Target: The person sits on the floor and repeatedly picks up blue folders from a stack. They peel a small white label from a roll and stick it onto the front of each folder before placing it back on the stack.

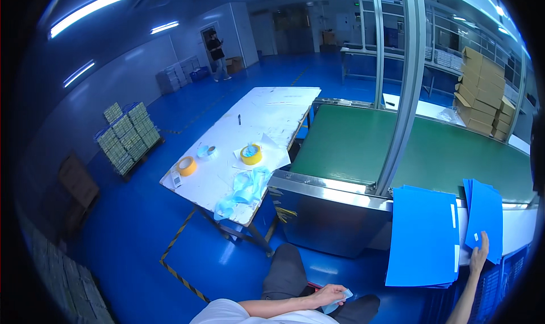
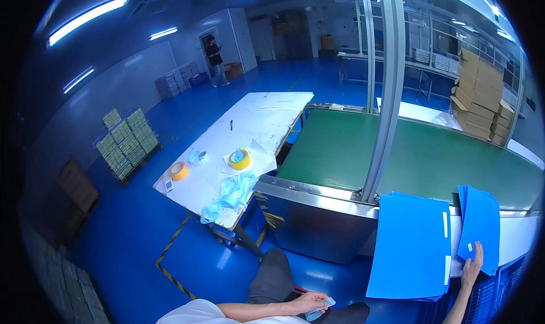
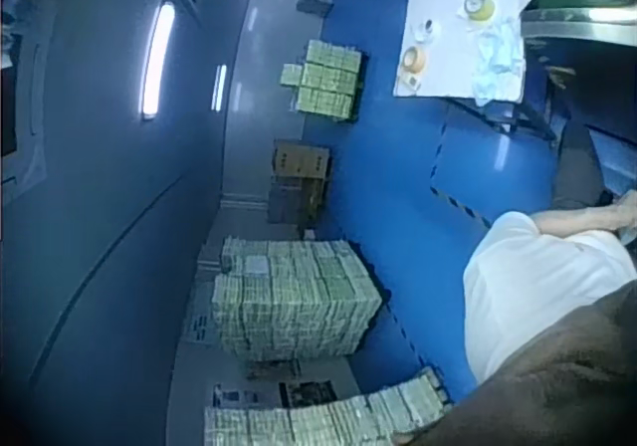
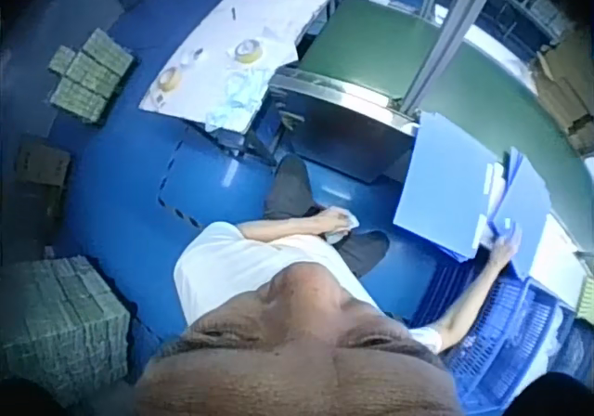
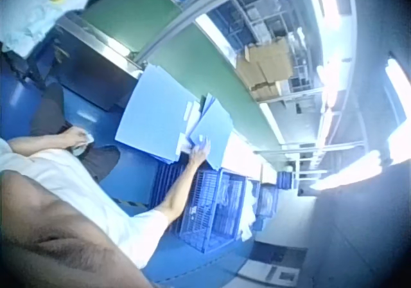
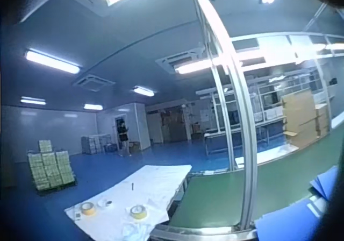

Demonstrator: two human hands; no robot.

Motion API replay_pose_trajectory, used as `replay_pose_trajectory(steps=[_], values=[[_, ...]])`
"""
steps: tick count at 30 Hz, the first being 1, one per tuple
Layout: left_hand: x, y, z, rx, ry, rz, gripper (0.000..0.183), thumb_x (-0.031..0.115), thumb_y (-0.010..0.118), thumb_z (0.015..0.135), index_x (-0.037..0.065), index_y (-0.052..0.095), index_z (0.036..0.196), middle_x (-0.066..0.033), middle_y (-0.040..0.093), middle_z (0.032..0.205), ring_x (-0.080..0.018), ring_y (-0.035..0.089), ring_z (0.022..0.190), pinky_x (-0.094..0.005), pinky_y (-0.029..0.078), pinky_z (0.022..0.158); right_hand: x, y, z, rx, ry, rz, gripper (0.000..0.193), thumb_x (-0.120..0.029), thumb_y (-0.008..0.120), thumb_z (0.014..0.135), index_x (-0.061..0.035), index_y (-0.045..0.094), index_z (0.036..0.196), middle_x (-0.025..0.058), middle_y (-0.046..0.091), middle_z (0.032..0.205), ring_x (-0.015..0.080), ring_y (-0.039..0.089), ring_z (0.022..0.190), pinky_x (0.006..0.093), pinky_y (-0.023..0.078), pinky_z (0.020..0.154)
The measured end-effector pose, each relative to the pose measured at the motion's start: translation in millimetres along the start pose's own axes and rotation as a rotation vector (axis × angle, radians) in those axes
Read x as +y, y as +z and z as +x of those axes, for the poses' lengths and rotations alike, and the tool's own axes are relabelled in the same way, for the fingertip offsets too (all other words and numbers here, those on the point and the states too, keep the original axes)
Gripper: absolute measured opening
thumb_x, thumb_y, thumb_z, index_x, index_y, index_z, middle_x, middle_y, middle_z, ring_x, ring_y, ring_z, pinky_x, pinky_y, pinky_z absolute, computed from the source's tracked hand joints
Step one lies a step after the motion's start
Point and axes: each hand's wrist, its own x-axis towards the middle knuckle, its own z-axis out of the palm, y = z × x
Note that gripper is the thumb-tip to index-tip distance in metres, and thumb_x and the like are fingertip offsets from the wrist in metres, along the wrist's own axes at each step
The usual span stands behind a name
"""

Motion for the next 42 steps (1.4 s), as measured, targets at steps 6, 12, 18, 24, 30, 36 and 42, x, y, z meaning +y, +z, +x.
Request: replay_pose_trajectory(steps=[6, 12, 18, 24, 30, 36, 42], values=[[15, -5, -12, 0.018, 0.043, -0.033, 0.030, 0.016, 0.058, 0.100, 0.002, 0.060, 0.127, -0.0036, 0.068, 0.102, -0.0088, 0.064, 0.088, -0.0239, 0.052, 0.080, -272, -58, -55, -0.075, -0.120, 0.671, 0.024, -0.007, 0.046, 0.100, 0.0044, 0.066, 0.106, 0.0157, 0.069, 0.099, 0.0292, 0.066, 0.095, 0.0385, 0.050, 0.090], [32, -7, -16, -0.093, 0.204, -0.102, 0.025, 0.019, 0.059, 0.100, 0.004, 0.063, 0.120, -0.0014, 0.065, 0.095, -0.0074, 0.061, 0.084, -0.0220, 0.049, 0.078, -397, -22, -153, -0.606, -0.609, 0.781, 0.046, -0.004, 0.062, 0.083, -0.0019, 0.059, 0.129, 0.0209, 0.059, 0.132, 0.0395, 0.054, 0.124, 0.0481, 0.041, 0.106], [5, -24, -17, -0.117, 0.243, -0.243, 0.024, 0.015, 0.057, 0.099, 0.002, 0.062, 0.118, -0.0018, 0.065, 0.093, -0.0077, 0.061, 0.084, -0.0222, 0.047, 0.074, -412, 15, -181, -0.603, -0.408, 0.722, 0.036, -0.005, 0.063, 0.083, -0.0019, 0.066, 0.119, 0.0180, 0.067, 0.117, 0.0392, 0.061, 0.113, 0.0468, 0.047, 0.098], [18, -23, -31, -0.144, 0.221, -0.262, 0.022, 0.018, 0.060, 0.098, 0.003, 0.062, 0.114, -0.0028, 0.065, 0.091, -0.0090, 0.063, 0.084, -0.0229, 0.049, 0.078, -406, 32, -180, -0.467, -0.466, 0.762, 0.032, -0.005, 0.061, 0.085, -0.0016, 0.068, 0.116, 0.0171, 0.068, 0.116, 0.0367, 0.063, 0.110, 0.0462, 0.047, 0.096], [27, -19, -30, -0.168, 0.254, -0.203, 0.021, 0.025, 0.063, 0.098, 0.005, 0.063, 0.104, -0.0020, 0.065, 0.091, -0.0079, 0.063, 0.082, -0.0224, 0.049, 0.074, -409, 33, -175, -0.476, -0.518, 0.725, 0.032, -0.003, 0.060, 0.084, -0.0009, 0.069, 0.115, 0.0180, 0.068, 0.117, 0.0376, 0.063, 0.110, 0.0468, 0.047, 0.099], [31, -19, -29, -0.068, 0.167, -0.148, 0.024, 0.029, 0.064, 0.098, 0.006, 0.066, 0.103, 0.0007, 0.065, 0.092, -0.0057, 0.060, 0.079, -0.0195, 0.047, 0.072, -408, 22, -184, -0.392, -0.375, 0.857, 0.037, 0.001, 0.065, 0.080, 0.0001, 0.066, 0.117, 0.0195, 0.063, 0.124, 0.0395, 0.058, 0.118, 0.0469, 0.046, 0.101], [29, -14, -25, -0.067, 0.295, -0.080, 0.025, 0.024, 0.059, 0.102, 0.002, 0.066, 0.111, 0.0001, 0.066, 0.098, -0.0041, 0.057, 0.091, -0.0217, 0.045, 0.081, -404, 26, -202, -0.457, -0.257, 0.844, 0.037, -0.001, 0.073, 0.079, -0.0011, 0.068, 0.116, 0.0186, 0.065, 0.122, 0.0364, 0.060, 0.117, 0.0442, 0.048, 0.100]])
